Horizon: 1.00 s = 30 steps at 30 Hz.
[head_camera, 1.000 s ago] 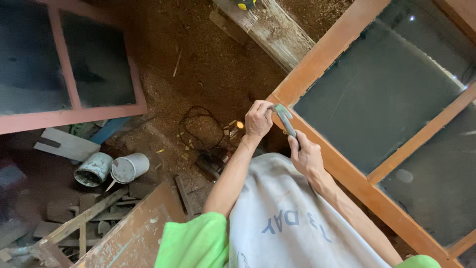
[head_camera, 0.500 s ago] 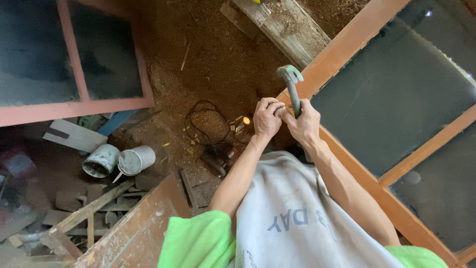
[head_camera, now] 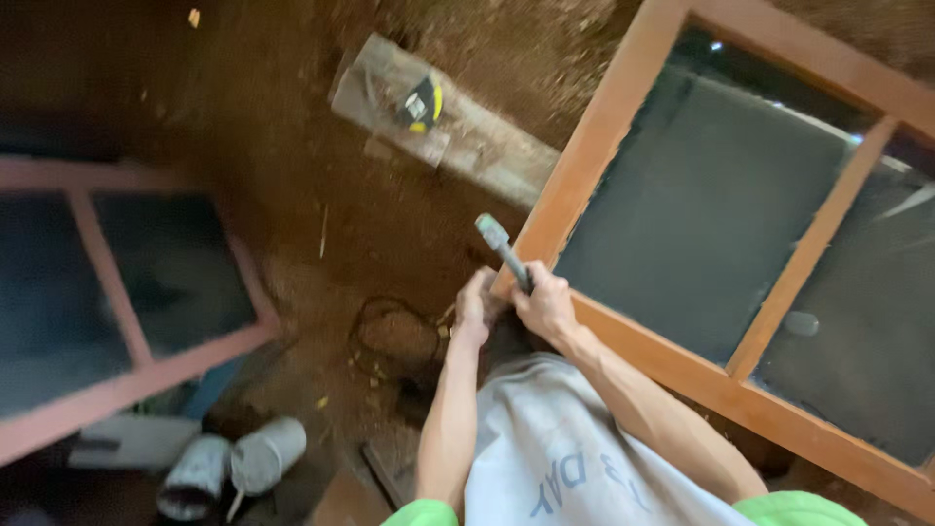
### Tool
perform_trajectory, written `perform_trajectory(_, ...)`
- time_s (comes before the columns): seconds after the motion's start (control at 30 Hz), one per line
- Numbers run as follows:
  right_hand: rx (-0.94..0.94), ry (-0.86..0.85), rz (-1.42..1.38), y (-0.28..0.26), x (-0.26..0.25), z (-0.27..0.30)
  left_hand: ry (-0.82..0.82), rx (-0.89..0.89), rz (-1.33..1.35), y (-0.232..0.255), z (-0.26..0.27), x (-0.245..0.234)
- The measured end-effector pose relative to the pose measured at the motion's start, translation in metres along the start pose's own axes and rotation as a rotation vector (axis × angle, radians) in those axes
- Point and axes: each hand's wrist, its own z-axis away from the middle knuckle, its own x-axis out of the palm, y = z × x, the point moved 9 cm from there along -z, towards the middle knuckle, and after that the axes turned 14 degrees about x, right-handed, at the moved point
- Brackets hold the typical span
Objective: The person uses a hammer to drive nails into a wooden window frame. They repeatedly position nails and strike them along the frame's edges and corners, occasionally repositioning the frame to access different sections.
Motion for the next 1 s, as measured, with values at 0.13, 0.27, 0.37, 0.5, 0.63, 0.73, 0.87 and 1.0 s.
perform_trajectory(0.13,0.055,-0.019,-0.029,0.002,0.003,-0.001,-0.113,-0.373,0.079,-0.043,-0.017,-0.005)
perform_trajectory(0.27,0.091,-0.017,-0.050,0.003,0.001,0.000,-0.249,-0.354,0.142,-0.055,-0.029,-0.005)
perform_trajectory(0.37,0.100,-0.016,-0.060,0.002,-0.001,-0.001,-0.334,-0.350,0.170,-0.060,-0.034,0.000)
perform_trajectory(0.5,0.090,-0.038,-0.094,0.000,-0.014,0.003,-0.118,-0.280,0.133,-0.046,-0.051,-0.014)
perform_trajectory(0.63,0.178,-0.052,-0.097,0.009,-0.050,0.007,0.341,0.081,0.028,0.018,-0.059,-0.052)
perform_trajectory(0.73,0.300,-0.040,-0.090,0.023,-0.083,0.006,0.306,0.321,-0.090,0.069,-0.062,-0.031)
perform_trajectory(0.87,0.290,0.119,-0.114,0.028,-0.131,-0.007,0.091,0.407,-0.321,0.093,-0.091,0.052)
perform_trajectory(1.0,0.166,0.267,-0.119,0.025,-0.182,-0.028,0.021,0.413,-0.635,0.082,-0.111,0.131)
